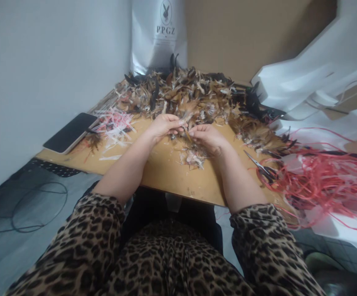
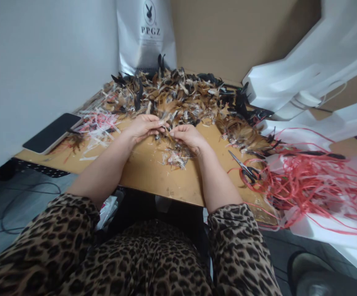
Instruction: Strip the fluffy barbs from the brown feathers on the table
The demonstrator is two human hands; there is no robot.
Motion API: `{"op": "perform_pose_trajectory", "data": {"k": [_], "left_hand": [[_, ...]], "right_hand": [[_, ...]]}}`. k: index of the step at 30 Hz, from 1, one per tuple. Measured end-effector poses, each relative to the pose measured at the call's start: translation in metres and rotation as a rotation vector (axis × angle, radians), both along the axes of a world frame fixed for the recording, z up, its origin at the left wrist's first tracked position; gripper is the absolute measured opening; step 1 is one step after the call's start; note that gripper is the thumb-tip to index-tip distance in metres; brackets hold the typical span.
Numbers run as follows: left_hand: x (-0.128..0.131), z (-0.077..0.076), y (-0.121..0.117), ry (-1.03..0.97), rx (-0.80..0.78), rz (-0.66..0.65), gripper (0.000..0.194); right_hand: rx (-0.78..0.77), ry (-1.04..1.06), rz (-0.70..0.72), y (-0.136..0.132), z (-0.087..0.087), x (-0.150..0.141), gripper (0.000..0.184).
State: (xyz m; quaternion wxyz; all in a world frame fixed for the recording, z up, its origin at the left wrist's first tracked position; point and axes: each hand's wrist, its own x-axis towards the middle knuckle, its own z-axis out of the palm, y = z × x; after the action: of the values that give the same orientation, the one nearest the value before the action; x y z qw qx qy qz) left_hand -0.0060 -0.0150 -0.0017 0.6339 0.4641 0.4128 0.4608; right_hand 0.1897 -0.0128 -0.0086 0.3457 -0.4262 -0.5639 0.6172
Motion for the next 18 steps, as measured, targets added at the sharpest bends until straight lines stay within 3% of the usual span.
{"op": "perform_pose_trajectory", "data": {"k": [10,18], "left_hand": [[0.007,-0.001,-0.001,0.076,0.009,-0.031,0.010],[0.013,-0.007,0.003,0.000,0.031,0.077,0.013]], "right_hand": [[0.033,-0.053,-0.006,-0.004,0.005,-0.002,0.017],[-0.060,0.130,-0.055,-0.004,0.008,-0.012,0.033]]}}
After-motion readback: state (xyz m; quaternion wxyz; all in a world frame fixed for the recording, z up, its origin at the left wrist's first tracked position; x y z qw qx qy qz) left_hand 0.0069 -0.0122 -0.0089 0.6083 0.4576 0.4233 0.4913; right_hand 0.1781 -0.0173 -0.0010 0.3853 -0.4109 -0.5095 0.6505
